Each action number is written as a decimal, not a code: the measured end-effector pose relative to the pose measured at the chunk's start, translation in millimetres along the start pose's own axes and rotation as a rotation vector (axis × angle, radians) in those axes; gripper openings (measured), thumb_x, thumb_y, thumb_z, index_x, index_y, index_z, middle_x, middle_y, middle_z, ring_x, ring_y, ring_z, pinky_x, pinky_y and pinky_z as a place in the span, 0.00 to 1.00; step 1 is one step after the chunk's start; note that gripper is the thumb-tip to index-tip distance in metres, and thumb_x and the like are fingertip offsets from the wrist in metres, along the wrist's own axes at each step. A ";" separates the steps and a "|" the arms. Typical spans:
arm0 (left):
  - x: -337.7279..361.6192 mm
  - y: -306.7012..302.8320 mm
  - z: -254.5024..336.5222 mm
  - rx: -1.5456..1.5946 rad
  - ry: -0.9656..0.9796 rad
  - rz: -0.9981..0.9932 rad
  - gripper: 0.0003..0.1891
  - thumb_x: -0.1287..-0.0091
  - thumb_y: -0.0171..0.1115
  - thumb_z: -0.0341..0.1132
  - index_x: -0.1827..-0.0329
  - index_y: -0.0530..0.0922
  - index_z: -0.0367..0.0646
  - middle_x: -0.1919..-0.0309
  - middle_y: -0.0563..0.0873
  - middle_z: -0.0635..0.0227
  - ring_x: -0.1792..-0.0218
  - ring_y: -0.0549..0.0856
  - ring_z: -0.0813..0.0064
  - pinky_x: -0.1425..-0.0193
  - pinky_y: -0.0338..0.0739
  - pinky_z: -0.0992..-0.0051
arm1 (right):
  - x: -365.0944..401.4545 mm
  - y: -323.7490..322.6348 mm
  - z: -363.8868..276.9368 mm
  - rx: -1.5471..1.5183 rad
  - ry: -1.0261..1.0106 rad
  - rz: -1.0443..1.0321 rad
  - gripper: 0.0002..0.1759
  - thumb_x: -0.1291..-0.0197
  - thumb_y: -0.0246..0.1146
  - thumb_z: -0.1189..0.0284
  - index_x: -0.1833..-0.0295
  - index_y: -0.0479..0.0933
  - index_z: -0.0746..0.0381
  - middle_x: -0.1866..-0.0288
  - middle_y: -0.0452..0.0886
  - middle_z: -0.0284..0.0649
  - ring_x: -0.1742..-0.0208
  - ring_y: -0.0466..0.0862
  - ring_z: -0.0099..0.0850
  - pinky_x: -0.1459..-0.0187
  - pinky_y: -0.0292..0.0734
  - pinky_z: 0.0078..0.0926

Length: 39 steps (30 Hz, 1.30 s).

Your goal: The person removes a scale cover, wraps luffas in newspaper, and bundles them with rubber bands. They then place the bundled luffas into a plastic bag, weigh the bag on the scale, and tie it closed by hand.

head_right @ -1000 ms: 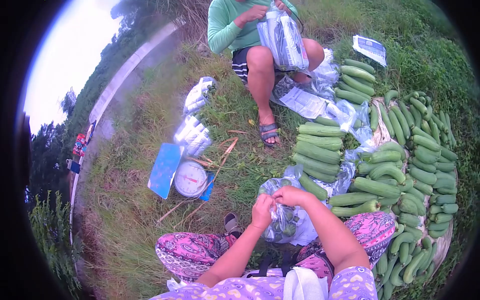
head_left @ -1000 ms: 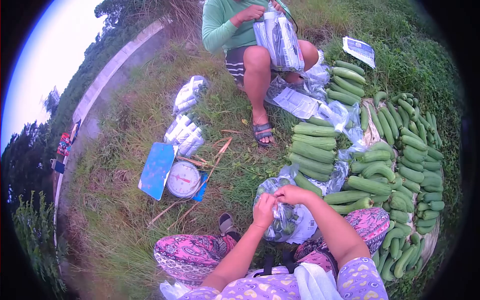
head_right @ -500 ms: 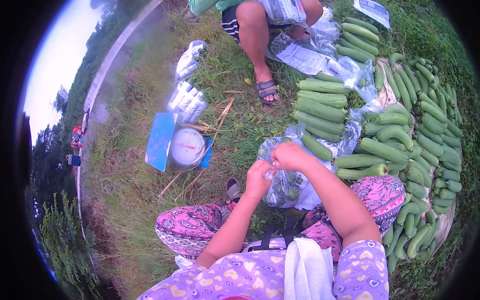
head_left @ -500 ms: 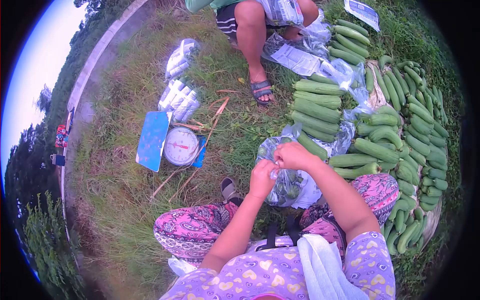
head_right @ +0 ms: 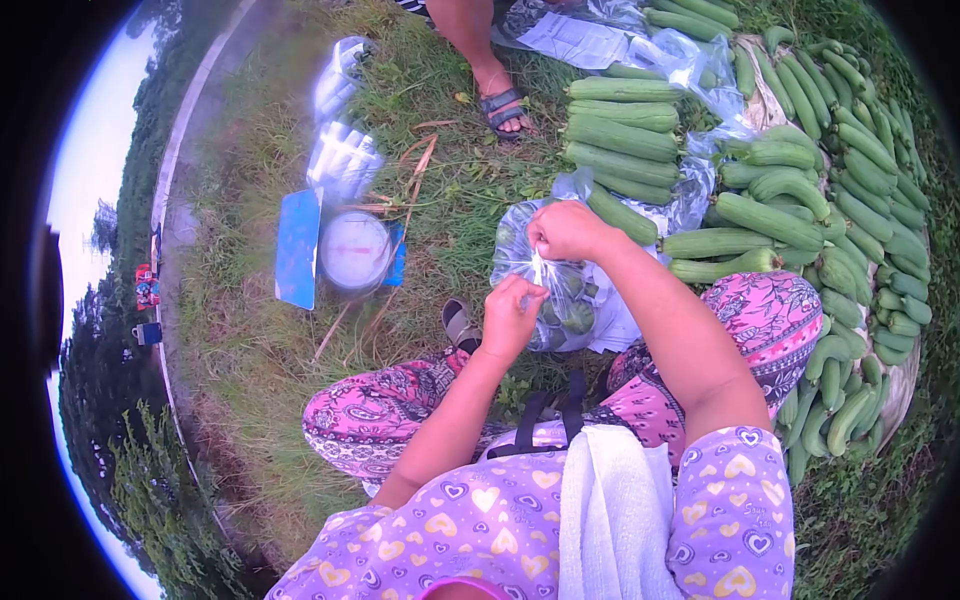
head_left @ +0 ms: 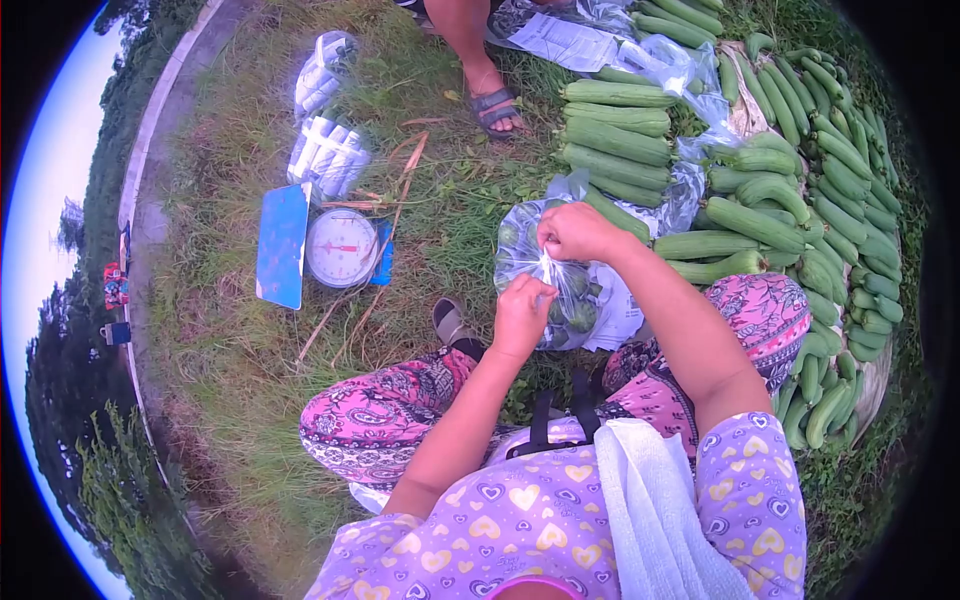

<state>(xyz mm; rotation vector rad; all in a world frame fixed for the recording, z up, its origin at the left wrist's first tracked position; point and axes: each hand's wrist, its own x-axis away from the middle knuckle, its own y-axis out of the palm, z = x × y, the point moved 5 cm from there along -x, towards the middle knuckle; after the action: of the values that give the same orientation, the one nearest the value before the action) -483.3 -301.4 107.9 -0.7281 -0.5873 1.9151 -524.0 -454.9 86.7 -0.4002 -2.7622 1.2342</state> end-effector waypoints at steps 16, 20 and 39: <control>-37.0 9.4 -14.1 -0.296 -0.426 -0.177 0.19 0.38 0.61 0.47 0.50 0.77 0.44 0.56 0.77 0.53 0.58 0.82 0.54 0.56 0.78 0.59 | 20.8 -12.5 42.5 -0.083 0.243 0.087 0.15 0.48 0.66 0.66 0.59 0.79 0.65 0.64 0.80 0.47 0.62 0.81 0.40 0.57 0.75 0.35; -42.2 14.7 -11.8 -0.404 -0.433 -0.314 0.21 0.38 0.61 0.48 0.50 0.78 0.42 0.54 0.76 0.53 0.52 0.79 0.56 0.52 0.76 0.61 | 26.0 -12.9 58.6 -0.025 0.309 0.051 0.14 0.48 0.66 0.67 0.59 0.79 0.65 0.63 0.80 0.48 0.61 0.81 0.41 0.56 0.74 0.36; -49.1 18.1 -19.6 -0.473 -0.097 -0.131 0.13 0.48 0.63 0.42 0.68 0.79 0.40 0.69 0.84 0.57 0.59 0.82 0.57 0.52 0.74 0.62 | 64.7 -56.2 -83.2 -0.173 0.204 -0.006 0.14 0.48 0.67 0.71 0.56 0.78 0.65 0.61 0.80 0.46 0.58 0.81 0.42 0.55 0.75 0.36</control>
<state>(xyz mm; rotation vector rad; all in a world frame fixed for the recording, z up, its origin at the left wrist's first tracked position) -463.4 -351.6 93.6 -0.8693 -1.1442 1.7112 -581.9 -413.3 182.6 -0.5007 -2.6989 0.8994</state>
